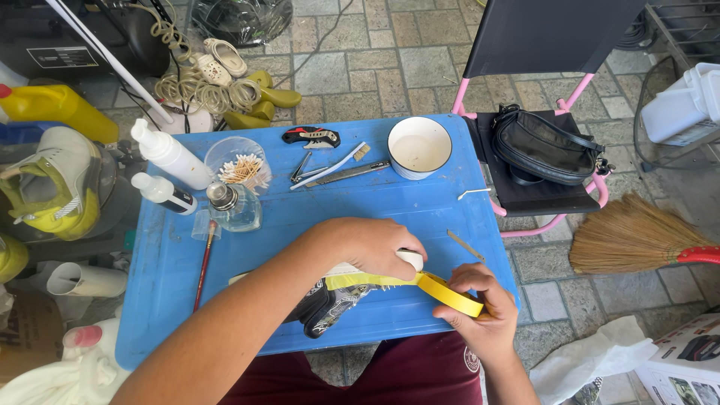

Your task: The person applies yellow masking tape along the edge of a sneaker's white midsole. They carefully wrap the tape around the curved perimeter, smoothing it down to create a clean boundary between the midsole and the upper.

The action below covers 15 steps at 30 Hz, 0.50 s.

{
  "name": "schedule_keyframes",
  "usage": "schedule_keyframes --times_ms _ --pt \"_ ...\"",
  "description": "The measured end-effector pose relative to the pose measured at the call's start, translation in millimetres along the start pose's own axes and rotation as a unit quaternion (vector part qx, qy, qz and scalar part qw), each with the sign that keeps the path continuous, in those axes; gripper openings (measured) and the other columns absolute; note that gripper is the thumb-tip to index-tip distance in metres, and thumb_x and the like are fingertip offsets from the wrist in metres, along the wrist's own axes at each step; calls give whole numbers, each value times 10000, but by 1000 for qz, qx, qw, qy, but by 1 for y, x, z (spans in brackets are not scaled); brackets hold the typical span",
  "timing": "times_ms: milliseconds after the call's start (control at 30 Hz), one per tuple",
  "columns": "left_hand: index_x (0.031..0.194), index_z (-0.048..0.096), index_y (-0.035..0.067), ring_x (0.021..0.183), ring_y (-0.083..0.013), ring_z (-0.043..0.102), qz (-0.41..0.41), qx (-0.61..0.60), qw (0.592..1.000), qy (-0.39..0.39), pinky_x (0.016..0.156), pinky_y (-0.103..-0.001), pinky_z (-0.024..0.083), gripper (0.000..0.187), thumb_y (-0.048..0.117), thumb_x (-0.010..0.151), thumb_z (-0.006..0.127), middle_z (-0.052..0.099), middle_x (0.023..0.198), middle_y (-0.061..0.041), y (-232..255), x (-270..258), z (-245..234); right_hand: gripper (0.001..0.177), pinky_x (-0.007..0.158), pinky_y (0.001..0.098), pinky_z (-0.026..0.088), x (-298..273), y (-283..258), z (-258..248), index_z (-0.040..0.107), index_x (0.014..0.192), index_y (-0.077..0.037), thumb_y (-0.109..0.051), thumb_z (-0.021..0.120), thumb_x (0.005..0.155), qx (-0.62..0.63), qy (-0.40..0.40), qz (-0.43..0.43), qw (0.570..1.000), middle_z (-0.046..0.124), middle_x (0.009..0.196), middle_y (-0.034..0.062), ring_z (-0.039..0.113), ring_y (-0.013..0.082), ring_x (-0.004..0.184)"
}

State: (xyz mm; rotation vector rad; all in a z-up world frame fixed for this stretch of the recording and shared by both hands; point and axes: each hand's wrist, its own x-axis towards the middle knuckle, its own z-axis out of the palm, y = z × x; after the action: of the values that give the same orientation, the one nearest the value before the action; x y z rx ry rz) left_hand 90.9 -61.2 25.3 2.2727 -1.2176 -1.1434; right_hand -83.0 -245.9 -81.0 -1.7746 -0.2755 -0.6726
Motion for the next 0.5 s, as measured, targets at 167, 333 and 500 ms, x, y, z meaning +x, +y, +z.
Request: schedule_keyframes --times_ms 167,333,500 --pt "1308 678 102 1110 -268 697 145 -67 984 76 954 -364 537 547 308 801 664 723 1235 -135 -8 -28 -2 185 1003 417 558 14 -8 6 568 951 -56 13 737 923 121 28 45 991 669 1061 127 672 268 1083" --pt "1370 630 57 1185 -266 671 221 -157 954 126 1025 -356 509 581 250 823 653 685 1298 -143 -7 -69 12 113 899 424 560 22 -31 12 542 1030 -29 -123 604 1019 281 10 147 948 684 1162 235 668 269 1012" --pt "1354 635 35 1155 -259 690 188 -232 931 211 1013 -349 530 586 217 796 639 698 1262 -133 -7 -112 53 257 935 413 577 25 -66 21 557 1042 -3 -247 487 1082 252 -97 150 951 695 1214 237 709 285 1051"
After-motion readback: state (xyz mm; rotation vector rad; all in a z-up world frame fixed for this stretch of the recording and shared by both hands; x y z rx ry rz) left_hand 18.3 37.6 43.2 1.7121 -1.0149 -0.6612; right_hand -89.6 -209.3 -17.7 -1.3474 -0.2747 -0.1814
